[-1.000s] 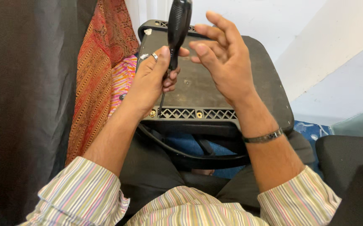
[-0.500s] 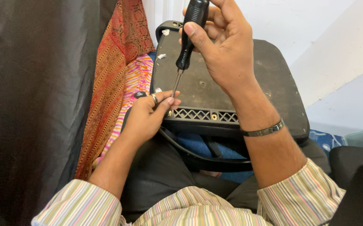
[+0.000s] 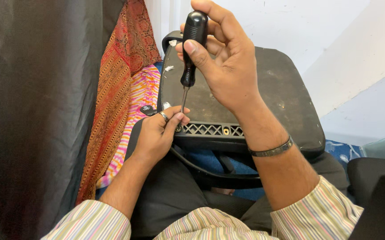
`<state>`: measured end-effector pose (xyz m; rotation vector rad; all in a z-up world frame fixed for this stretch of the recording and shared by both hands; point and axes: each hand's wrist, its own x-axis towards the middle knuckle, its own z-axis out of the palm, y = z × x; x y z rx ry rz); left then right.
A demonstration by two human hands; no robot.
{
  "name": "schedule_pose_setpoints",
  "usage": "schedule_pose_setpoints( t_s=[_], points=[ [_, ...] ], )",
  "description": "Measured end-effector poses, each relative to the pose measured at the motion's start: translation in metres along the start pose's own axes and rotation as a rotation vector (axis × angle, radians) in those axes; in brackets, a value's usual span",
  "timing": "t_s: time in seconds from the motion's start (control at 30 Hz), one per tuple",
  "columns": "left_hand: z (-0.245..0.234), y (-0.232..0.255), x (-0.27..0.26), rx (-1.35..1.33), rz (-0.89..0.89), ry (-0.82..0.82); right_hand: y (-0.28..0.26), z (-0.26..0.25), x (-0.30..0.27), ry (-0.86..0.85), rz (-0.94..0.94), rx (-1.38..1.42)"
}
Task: The person uses a screwdriver to remove screws from a plastic frame attached to an overturned chair seat. They unscrew multiple fasteners, place the screws on a nearby surface, and detach the frame from the seat.
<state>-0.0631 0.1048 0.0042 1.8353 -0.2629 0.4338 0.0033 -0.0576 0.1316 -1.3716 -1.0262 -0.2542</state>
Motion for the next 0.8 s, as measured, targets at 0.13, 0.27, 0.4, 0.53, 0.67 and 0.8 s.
schedule_pose_setpoints(
  t_s=[0.13,0.27,0.4,0.53,0.67,0.8],
  points=[
    [0.0,0.0,0.0,-0.015,0.024,0.002,0.001,0.003,0.001,-0.001,-0.055,-0.034],
    [0.0,0.0,-0.001,-0.029,0.007,-0.006,-0.003,0.004,0.004,0.03,-0.057,-0.112],
    [0.001,-0.003,-0.001,-0.06,-0.006,-0.021,-0.008,0.008,0.002,0.029,-0.078,-0.109],
    [0.0,-0.008,-0.001,-0.061,-0.018,-0.018,-0.009,0.011,0.001,0.04,-0.082,-0.099],
    [0.002,-0.013,0.0,-0.169,-0.006,-0.009,-0.007,0.01,0.003,0.027,-0.062,-0.074],
    [0.001,-0.014,0.0,-0.143,-0.036,-0.039,-0.006,0.008,0.002,-0.001,-0.043,-0.048]
  ],
)
